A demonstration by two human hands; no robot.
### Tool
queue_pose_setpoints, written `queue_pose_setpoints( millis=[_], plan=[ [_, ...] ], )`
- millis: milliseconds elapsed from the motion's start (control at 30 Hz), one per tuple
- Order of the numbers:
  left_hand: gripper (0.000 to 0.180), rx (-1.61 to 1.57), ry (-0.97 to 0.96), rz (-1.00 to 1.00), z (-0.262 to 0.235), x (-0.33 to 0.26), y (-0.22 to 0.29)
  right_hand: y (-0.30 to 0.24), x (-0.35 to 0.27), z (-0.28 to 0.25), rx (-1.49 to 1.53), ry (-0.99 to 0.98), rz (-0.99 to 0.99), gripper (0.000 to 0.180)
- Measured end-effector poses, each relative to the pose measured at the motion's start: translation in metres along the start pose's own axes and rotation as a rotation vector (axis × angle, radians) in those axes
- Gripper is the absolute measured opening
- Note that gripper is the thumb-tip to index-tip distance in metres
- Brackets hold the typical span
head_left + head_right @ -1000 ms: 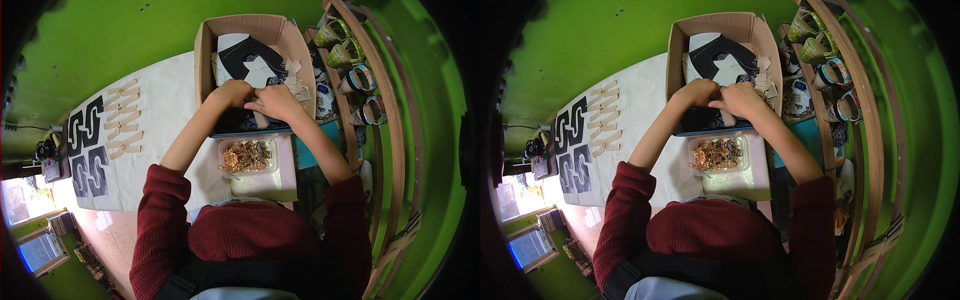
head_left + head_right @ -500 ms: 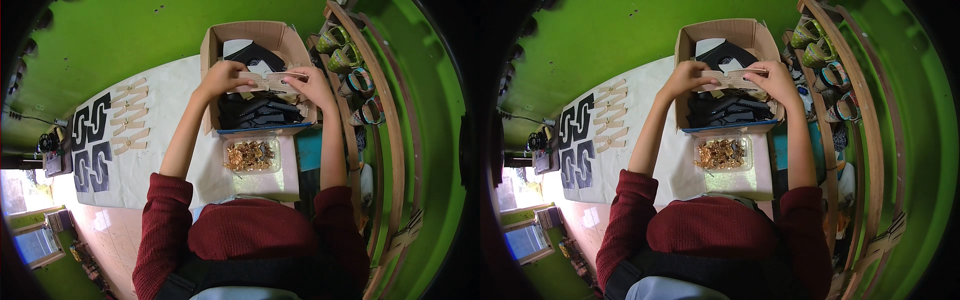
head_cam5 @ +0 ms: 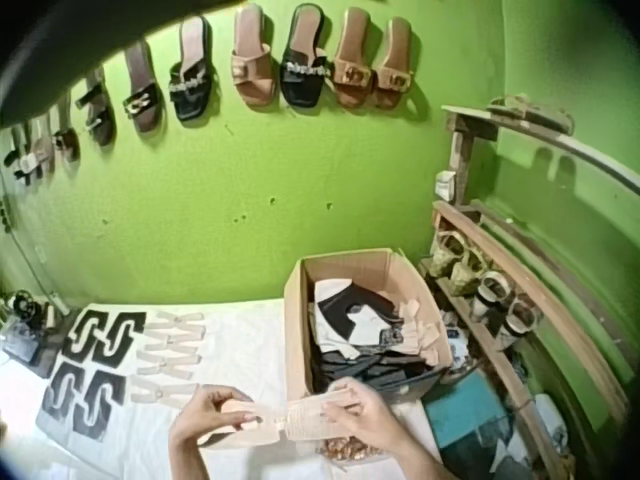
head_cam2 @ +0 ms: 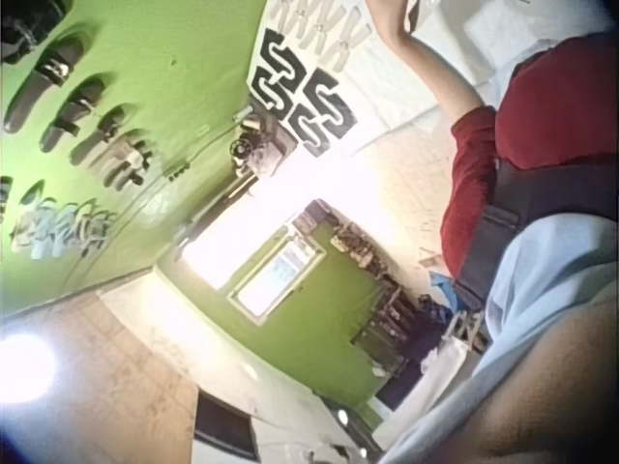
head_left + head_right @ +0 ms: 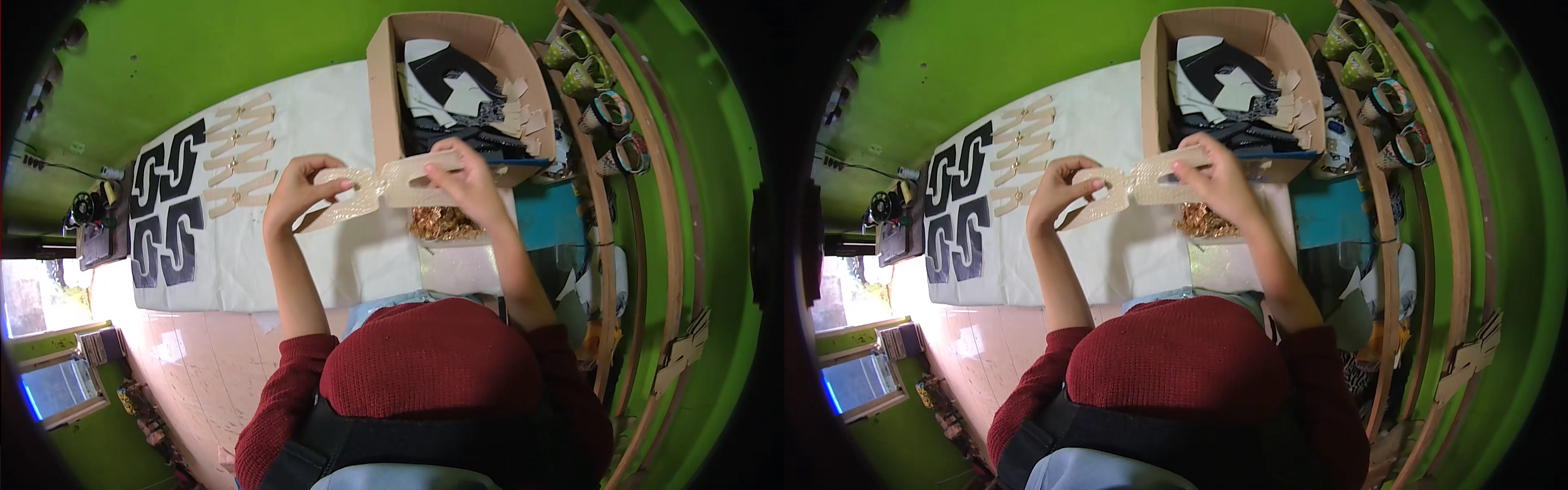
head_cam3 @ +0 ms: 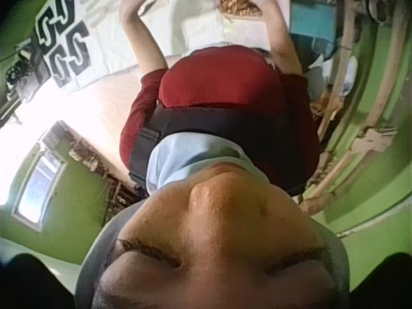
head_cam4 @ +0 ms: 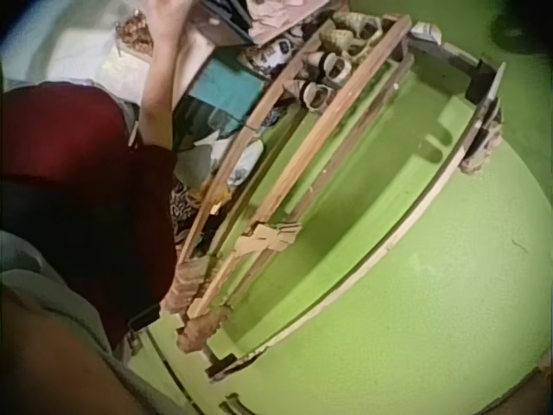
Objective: Attaching metal buckles to patterned leather or synthetic shoe straps for assembly.
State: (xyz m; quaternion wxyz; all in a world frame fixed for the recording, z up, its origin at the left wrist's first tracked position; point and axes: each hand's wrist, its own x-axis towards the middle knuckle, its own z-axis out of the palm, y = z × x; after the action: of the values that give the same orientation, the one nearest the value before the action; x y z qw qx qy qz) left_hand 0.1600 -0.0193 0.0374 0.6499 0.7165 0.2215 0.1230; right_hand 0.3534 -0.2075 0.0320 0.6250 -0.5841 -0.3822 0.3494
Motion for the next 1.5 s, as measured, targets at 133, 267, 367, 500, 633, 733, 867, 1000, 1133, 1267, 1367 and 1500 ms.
queue_pose_setpoints(
  millis=[133,267,367,500,633,733,867,1000,1133,1267,1367,1500],
  plan=[
    [0.023,0.082,0.079,-0.242,-0.022,-0.042,-0.060,0.071,-0.031,0.063,-0.190,-0.011,0.035,0.020],
    [0.027,0.214,0.212,-0.277,-0.026,-0.058,-0.130,0.132,-0.045,0.100,-0.383,0.013,0.051,0.020],
    [0.024,0.377,0.309,-0.178,-0.018,-0.063,-0.165,0.146,-0.047,0.110,-0.579,0.055,0.145,0.027],
    [0.034,0.756,0.446,0.025,-0.005,-0.073,-0.178,0.131,-0.051,0.115,-0.837,0.140,-0.008,0.029],
    [0.041,0.851,0.499,0.079,-0.001,-0.078,-0.189,0.113,-0.060,0.112,-0.821,0.227,-0.054,0.034],
    [0.036,0.939,0.553,0.187,0.001,-0.080,-0.193,0.110,-0.076,0.090,-0.720,0.279,-0.024,0.026],
    [0.030,0.942,0.579,0.259,0.009,-0.076,-0.176,0.101,-0.101,0.034,-0.602,0.426,0.085,0.015],
    [0.024,0.759,0.404,0.398,0.047,-0.058,-0.146,0.089,-0.119,-0.031,-0.704,0.500,0.228,0.012],
    [0.023,0.742,0.139,0.492,0.104,-0.035,-0.119,0.103,-0.120,-0.072,-1.003,0.441,0.143,0.015],
    [0.026,0.759,-0.033,0.547,0.143,-0.016,-0.108,0.106,-0.105,-0.072,-1.215,0.442,0.222,0.012],
    [0.026,0.802,-0.093,0.487,0.158,-0.008,-0.106,0.100,-0.091,-0.070,-1.310,0.351,0.326,0.009],
    [0.028,0.858,-0.074,0.456,0.169,-0.001,-0.104,0.121,-0.080,-0.070,-1.475,0.222,0.435,0.008]
  ],
)
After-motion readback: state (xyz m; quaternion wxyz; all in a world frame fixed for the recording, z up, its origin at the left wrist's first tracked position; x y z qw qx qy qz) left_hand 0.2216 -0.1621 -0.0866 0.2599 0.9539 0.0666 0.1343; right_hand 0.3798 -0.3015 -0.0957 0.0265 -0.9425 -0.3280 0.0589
